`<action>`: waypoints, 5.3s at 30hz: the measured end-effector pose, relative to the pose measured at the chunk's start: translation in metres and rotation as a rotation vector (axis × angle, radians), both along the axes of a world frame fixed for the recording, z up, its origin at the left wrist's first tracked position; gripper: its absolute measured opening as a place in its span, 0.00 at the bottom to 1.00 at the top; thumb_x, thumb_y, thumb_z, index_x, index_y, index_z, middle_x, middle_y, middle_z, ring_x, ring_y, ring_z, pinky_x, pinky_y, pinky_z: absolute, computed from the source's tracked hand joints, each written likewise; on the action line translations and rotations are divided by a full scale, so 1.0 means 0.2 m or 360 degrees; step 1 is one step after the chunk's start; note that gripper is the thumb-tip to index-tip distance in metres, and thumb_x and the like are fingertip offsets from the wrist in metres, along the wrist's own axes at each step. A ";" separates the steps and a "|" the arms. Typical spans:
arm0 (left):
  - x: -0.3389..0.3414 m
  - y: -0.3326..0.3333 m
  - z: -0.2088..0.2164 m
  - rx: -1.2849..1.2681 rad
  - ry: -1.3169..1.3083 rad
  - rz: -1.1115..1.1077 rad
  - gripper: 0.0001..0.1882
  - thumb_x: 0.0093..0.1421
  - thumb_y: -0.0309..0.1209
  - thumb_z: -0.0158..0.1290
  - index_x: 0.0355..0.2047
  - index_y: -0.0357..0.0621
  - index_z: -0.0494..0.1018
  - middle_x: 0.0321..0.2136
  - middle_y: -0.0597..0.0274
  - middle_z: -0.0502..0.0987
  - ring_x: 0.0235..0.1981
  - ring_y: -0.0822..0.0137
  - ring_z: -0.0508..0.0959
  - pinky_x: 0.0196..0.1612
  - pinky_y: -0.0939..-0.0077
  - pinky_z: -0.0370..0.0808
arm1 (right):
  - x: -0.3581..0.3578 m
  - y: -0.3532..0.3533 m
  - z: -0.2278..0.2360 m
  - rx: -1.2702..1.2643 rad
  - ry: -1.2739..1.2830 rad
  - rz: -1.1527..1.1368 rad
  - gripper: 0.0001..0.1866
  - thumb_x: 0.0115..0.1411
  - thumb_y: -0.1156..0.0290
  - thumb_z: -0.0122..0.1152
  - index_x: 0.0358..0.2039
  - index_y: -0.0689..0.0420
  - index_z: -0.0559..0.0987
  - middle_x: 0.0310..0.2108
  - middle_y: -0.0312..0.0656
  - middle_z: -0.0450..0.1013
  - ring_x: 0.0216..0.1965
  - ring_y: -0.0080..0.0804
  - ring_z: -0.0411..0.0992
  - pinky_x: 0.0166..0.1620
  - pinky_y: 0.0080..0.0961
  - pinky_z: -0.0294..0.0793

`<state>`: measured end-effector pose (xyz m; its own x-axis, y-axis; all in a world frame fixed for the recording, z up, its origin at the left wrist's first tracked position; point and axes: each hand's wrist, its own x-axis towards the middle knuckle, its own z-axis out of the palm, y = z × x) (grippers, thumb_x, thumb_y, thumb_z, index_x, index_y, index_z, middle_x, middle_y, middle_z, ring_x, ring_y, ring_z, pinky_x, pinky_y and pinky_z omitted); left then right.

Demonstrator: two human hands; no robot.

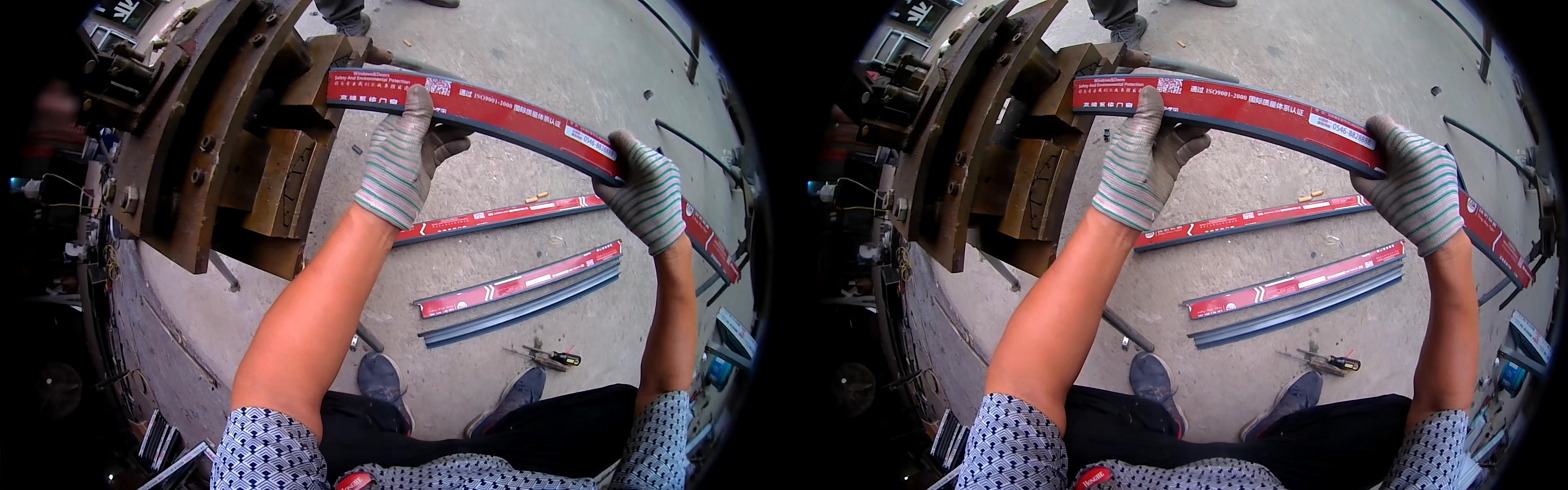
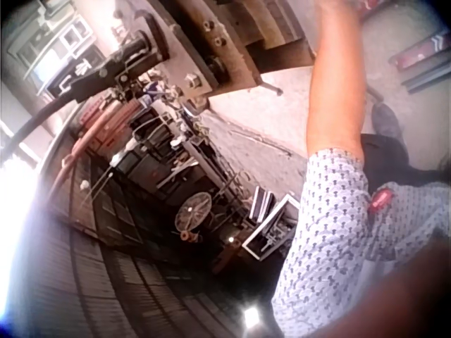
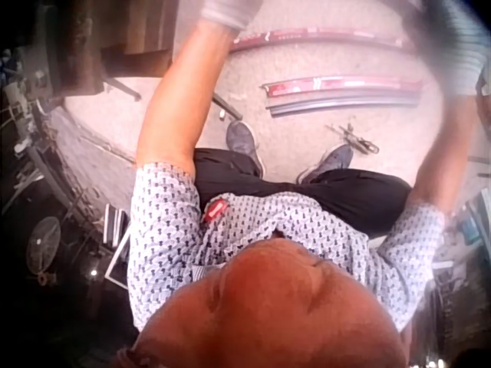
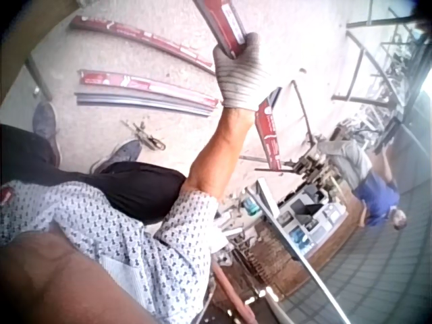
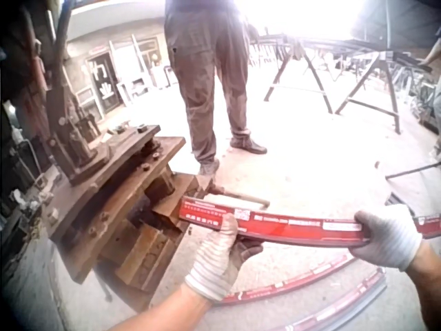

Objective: The person sits on the floor and repeatedly picks up long, red-labeled metal strips. They bend the strips to test flexibility, peel off the protective red film, and place the strips back on the floor. The person also briefly handles a small red plastic piece.

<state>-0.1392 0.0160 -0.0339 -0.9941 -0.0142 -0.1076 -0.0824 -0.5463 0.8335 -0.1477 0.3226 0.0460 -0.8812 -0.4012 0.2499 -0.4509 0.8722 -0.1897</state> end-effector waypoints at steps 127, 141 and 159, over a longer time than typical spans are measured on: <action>1.04 0.17 0.50 -0.2401 0.0635 -0.1870 0.21 0.68 0.47 0.54 0.35 0.38 0.77 0.30 0.47 0.79 0.33 0.46 0.81 0.38 0.52 0.79 | -0.06 -0.27 -0.09 0.0136 0.0078 0.0005 0.10 0.56 0.65 0.67 0.37 0.52 0.79 0.30 0.46 0.78 0.33 0.49 0.80 0.37 0.43 0.80; 1.04 0.17 0.51 -0.2416 0.0583 -0.1932 0.22 0.69 0.48 0.53 0.36 0.38 0.78 0.31 0.48 0.79 0.35 0.46 0.82 0.38 0.51 0.79 | -0.07 -0.27 -0.10 0.0132 0.0110 0.0005 0.14 0.51 0.66 0.71 0.36 0.52 0.77 0.29 0.48 0.77 0.34 0.51 0.80 0.36 0.43 0.79; 1.04 0.17 0.51 -0.2424 0.0591 -0.1955 0.22 0.68 0.48 0.53 0.35 0.39 0.78 0.30 0.48 0.79 0.34 0.47 0.82 0.39 0.53 0.80 | -0.07 -0.26 -0.07 0.0210 0.0109 0.0009 0.11 0.56 0.66 0.67 0.39 0.50 0.79 0.30 0.46 0.78 0.33 0.48 0.80 0.36 0.44 0.79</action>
<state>0.0685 0.0508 0.0672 -0.5077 0.7066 -0.4929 0.4635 0.7063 0.5352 -0.1608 0.2697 0.0314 -0.8614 -0.4397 0.2543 -0.4641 0.8848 -0.0421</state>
